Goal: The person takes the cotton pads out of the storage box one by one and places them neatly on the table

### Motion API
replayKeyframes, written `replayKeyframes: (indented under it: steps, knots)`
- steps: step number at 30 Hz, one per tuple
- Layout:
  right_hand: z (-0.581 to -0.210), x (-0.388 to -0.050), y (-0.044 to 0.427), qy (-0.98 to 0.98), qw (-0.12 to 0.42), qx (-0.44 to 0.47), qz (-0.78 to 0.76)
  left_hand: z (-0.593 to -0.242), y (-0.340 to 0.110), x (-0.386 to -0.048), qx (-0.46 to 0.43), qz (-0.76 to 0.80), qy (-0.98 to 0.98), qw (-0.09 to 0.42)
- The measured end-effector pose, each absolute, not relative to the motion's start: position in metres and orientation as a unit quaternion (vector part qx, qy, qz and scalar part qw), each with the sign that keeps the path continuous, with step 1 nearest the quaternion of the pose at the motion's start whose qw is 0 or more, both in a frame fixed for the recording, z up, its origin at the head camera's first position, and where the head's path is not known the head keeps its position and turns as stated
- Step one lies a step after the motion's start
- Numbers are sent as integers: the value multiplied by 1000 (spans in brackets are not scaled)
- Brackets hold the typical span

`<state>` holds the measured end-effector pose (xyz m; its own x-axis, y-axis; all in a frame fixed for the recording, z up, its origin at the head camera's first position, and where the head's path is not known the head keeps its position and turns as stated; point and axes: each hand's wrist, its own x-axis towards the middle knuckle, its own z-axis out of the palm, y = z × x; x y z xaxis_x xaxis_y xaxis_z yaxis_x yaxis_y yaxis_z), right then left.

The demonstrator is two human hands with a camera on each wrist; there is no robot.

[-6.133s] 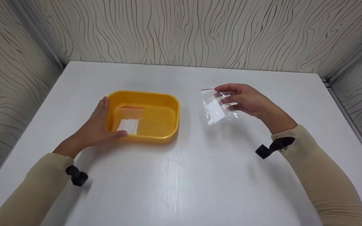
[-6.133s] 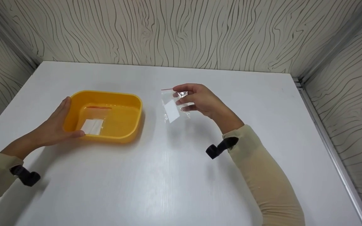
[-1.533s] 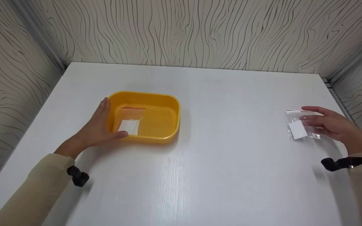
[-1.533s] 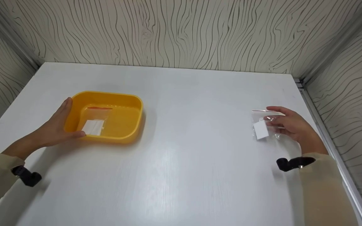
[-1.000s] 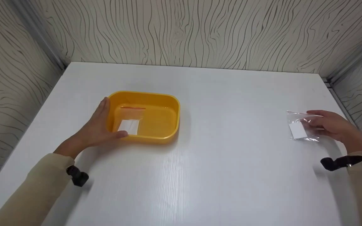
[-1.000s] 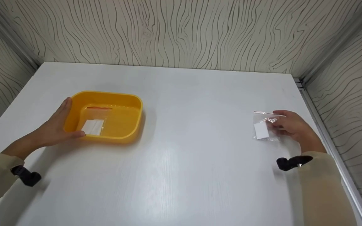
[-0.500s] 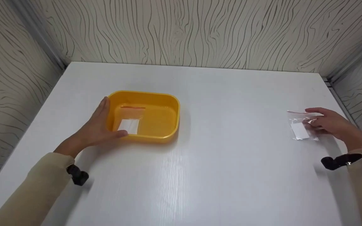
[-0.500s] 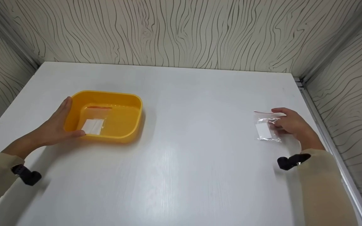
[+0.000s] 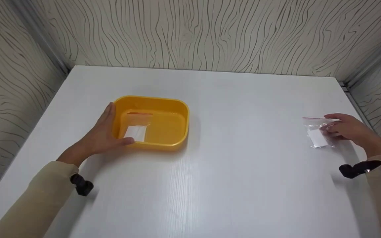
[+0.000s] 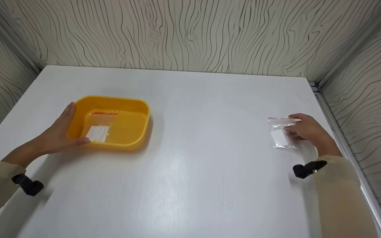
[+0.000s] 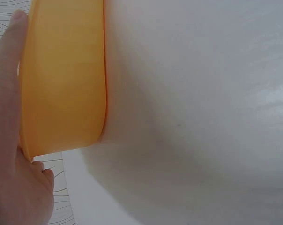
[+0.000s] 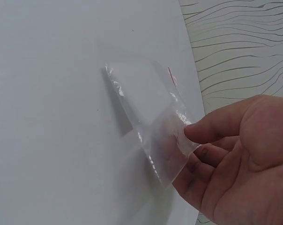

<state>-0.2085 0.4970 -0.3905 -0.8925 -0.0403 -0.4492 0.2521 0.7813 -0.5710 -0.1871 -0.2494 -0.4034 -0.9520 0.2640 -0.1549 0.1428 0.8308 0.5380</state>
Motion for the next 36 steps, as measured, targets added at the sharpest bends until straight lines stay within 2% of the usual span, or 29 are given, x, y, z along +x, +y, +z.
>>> replayKeyframes:
  steps: [10,22,36]
  knots:
    - [-389,-209,498,919,215,60,-326,-403,-250,-187,121,284,946,100]
    - [-390,-208,505,923,216,80,-308,-404,-250,-186,112,281,947,111]
    - [-387,-210,513,921,206,93,-317,-405,-249,-186,125,275,949,92]
